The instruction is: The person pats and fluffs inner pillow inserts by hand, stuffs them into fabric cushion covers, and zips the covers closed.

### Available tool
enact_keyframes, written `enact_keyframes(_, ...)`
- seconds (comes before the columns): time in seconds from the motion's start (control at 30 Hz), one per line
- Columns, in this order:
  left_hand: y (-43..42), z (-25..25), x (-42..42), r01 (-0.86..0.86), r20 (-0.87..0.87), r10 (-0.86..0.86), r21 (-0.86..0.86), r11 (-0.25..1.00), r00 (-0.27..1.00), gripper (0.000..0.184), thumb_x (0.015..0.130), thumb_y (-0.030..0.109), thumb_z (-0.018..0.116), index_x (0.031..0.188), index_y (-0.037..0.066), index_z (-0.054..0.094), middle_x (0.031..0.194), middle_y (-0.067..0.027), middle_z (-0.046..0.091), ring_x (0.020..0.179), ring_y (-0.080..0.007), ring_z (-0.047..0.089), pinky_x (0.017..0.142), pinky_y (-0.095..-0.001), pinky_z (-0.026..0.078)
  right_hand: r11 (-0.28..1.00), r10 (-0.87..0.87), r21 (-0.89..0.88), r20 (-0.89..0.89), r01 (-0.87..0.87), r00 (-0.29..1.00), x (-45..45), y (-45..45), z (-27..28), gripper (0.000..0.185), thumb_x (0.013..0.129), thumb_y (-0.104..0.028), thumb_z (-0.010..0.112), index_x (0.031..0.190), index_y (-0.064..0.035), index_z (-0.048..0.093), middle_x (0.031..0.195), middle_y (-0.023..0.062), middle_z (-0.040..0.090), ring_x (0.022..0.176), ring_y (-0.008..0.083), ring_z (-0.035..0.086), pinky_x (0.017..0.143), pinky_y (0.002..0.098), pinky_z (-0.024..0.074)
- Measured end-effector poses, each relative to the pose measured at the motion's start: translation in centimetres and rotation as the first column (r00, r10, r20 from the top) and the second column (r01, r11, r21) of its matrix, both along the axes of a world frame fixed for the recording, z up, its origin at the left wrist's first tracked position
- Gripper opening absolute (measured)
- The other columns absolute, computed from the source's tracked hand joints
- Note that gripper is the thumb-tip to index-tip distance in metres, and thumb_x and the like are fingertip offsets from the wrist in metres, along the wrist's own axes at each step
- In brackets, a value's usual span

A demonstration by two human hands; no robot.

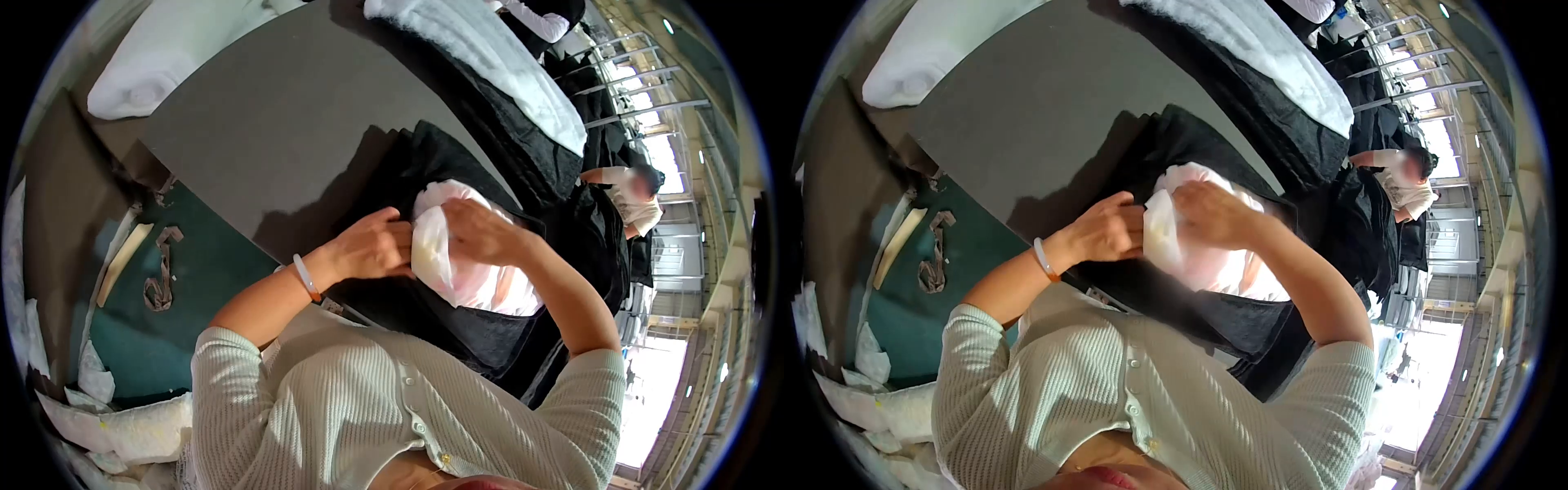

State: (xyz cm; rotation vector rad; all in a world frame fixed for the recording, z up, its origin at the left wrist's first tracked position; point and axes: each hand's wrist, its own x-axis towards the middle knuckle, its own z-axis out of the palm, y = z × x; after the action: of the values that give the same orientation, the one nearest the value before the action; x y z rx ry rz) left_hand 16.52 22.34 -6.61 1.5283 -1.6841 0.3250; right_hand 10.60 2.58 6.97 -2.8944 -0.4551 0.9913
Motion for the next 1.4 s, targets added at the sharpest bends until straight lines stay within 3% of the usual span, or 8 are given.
enact_keyframes(0.23, -2.7, 6.1, -2.8, 0.202, 0.018, -0.218, -0.455, 0.867, 0.976, 0.048, 0.083, 0.041, 0.066, 0.055, 0.013, 0.040, 0.056, -0.0011, 0.041, 0.056, -0.0161, 0.046, 0.060, -0.0296, 0.039, 0.972, 0.164, -0.165, -0.025, -0.166, 0.986, -4.5, 5.2, -10.6, 0.035, 0.085, -0.028, 0.057, 0.110, -0.0047, 0.066, 0.117, 0.0135, 0.063, 0.118, 0.0261, 0.054, 0.106, 0.0380, 0.0357)
enact_keyframes(0.37, -2.1, 2.9, -2.5, 0.183, -0.004, -0.196, -0.342, 0.922, 0.981, 0.046, 0.082, 0.046, 0.065, 0.059, 0.012, 0.045, 0.056, -0.0019, 0.043, 0.058, -0.0176, 0.049, 0.061, -0.0304, 0.042, 0.998, 0.032, -0.043, -0.058, -0.035, 0.998, -4.5, 5.7, -13.3, 0.033, 0.087, -0.026, 0.056, 0.114, -0.0076, 0.065, 0.121, 0.0098, 0.062, 0.122, 0.0241, 0.052, 0.109, 0.0371, 0.0330)
enact_keyframes(0.6, -0.4, 2.8, -0.4, 0.096, -0.205, -0.145, -0.234, 0.968, 0.968, 0.047, 0.082, 0.049, 0.067, 0.062, 0.011, 0.047, 0.061, -0.0028, 0.048, 0.060, -0.0215, 0.053, 0.057, -0.0322, 0.046, 0.555, -0.557, 0.247, -0.598, 0.794, 0.576, -3.8, 0.8, -8.0, 0.033, 0.090, -0.023, 0.055, 0.119, -0.0128, 0.065, 0.128, 0.0034, 0.060, 0.128, 0.0206, 0.049, 0.115, 0.0354, 0.0283)
enact_keyframes(0.7, -0.7, 2.8, 0.4, 0.106, -0.174, -0.143, -0.207, 0.973, 0.974, 0.048, 0.084, 0.051, 0.064, 0.062, 0.011, 0.050, 0.063, -0.0025, 0.054, 0.062, -0.0214, 0.058, 0.059, -0.0318, 0.048, 0.942, -0.145, 0.242, -0.329, 0.232, 0.933, -1.3, 1.8, -2.3, 0.033, 0.090, -0.018, 0.054, 0.122, -0.0138, 0.063, 0.133, 0.0033, 0.057, 0.133, 0.0206, 0.043, 0.116, 0.0364, 0.0261)
enact_keyframes(0.73, -1.0, 2.5, 0.9, 0.128, -0.179, -0.163, -0.195, 0.973, 0.970, 0.048, 0.085, 0.050, 0.064, 0.062, 0.010, 0.051, 0.064, -0.0025, 0.055, 0.063, -0.0215, 0.059, 0.059, -0.0318, 0.049, 0.925, 0.379, 0.047, -0.105, -0.376, 0.919, -0.4, 2.0, -0.8, 0.035, 0.090, -0.014, 0.054, 0.124, -0.0141, 0.062, 0.136, 0.0042, 0.054, 0.138, 0.0211, 0.037, 0.118, 0.0376, 0.0245)
enact_keyframes(0.77, -0.8, 2.1, 1.4, 0.146, -0.230, -0.175, -0.139, 0.979, 0.957, 0.046, 0.086, 0.049, 0.063, 0.063, 0.011, 0.054, 0.063, -0.0027, 0.056, 0.064, -0.0213, 0.062, 0.058, -0.0327, 0.050, 0.887, 0.454, 0.108, -0.022, -0.450, 0.891, -0.8, 0.5, -0.5, 0.040, 0.087, -0.014, 0.058, 0.127, -0.0164, 0.060, 0.144, 0.0034, 0.048, 0.144, 0.0214, 0.029, 0.123, 0.0390, 0.0162)
enact_keyframes(1.1, -5.3, -0.2, 1.7, 0.124, -0.096, -0.133, -0.092, 0.988, 0.987, 0.047, 0.089, 0.044, 0.063, 0.058, 0.012, 0.048, 0.054, -0.0024, 0.050, 0.052, -0.0187, 0.061, 0.048, -0.0314, 0.048, 0.961, 0.225, 0.112, 0.217, -0.254, 0.950, -5.2, 3.3, -13.8, 0.036, 0.083, -0.017, 0.065, 0.118, -0.0100, 0.065, 0.125, 0.0070, 0.057, 0.125, 0.0220, 0.046, 0.110, 0.0411, 0.0249)
enact_keyframes(1.4, -7.3, 0.2, 2.5, 0.040, -0.153, -0.064, -0.159, 0.986, 0.986, 0.045, 0.081, 0.042, 0.070, 0.058, 0.008, 0.051, 0.056, -0.0045, 0.050, 0.052, -0.0216, 0.056, 0.050, -0.0329, 0.047, 0.932, -0.054, 0.349, 0.400, -0.098, 0.915, -7.4, -0.8, -12.9, 0.034, 0.078, -0.016, 0.069, 0.110, -0.0071, 0.067, 0.112, 0.0084, 0.061, 0.106, 0.0232, 0.056, 0.092, 0.0381, 0.0411)
